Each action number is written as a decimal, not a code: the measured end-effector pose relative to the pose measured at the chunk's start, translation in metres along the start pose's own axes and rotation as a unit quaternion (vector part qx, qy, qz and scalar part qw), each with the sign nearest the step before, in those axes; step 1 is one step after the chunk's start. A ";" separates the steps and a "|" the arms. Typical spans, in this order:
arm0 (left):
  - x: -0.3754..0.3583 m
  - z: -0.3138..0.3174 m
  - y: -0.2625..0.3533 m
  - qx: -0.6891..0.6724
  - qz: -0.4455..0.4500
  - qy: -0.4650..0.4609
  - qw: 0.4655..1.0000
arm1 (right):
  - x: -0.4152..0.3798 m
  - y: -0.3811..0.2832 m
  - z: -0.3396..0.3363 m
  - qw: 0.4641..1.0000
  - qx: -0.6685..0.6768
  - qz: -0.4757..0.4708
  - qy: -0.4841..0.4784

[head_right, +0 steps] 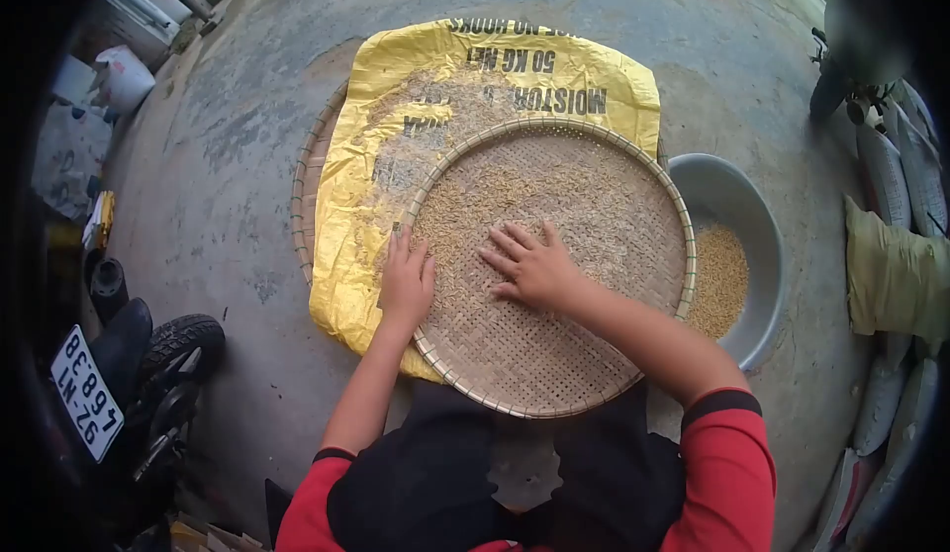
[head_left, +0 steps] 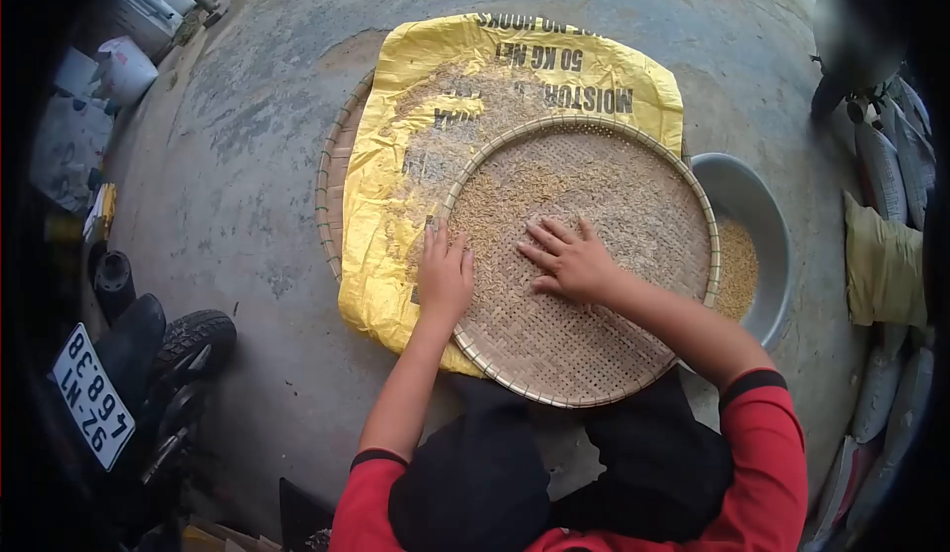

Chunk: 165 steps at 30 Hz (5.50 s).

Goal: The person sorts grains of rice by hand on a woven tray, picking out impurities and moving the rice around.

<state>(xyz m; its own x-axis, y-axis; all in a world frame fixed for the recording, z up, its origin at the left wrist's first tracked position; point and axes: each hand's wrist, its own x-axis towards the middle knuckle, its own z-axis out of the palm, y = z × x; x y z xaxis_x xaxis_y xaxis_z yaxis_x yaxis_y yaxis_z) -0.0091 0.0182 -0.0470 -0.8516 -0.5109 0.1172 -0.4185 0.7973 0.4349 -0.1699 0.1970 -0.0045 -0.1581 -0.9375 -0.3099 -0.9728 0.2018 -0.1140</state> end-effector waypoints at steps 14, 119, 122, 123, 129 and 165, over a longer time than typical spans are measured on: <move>0.000 0.002 0.000 -0.011 -0.007 0.007 1.000 | -0.096 0.074 -0.021 0.936 0.075 0.232 0.252; -0.002 0.001 0.001 0.008 0.002 0.009 1.000 | -0.031 0.059 -0.110 0.701 0.689 0.074 0.165; -0.001 0.000 0.001 -0.004 -0.001 0.015 1.000 | -0.034 0.078 -0.088 0.748 0.629 0.137 0.161; -0.001 0.000 0.001 -0.007 -0.002 0.014 1.000 | -0.037 0.086 -0.077 0.784 0.576 0.186 0.137; -0.001 -0.002 0.001 -0.006 0.001 0.005 1.000 | -0.055 0.100 -0.027 0.888 0.342 0.262 0.164; -0.002 0.001 0.000 0.005 0.001 0.009 1.000 | -0.077 0.108 -0.034 0.862 0.363 0.285 0.208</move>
<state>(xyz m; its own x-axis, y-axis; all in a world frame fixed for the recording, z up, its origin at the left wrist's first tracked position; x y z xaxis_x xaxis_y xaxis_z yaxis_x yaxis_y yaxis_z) -0.0077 0.0196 -0.0482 -0.8466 -0.5152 0.1336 -0.4206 0.8013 0.4255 -0.2690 0.2811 0.0395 -0.7696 -0.6173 -0.1633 -0.3777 0.6463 -0.6630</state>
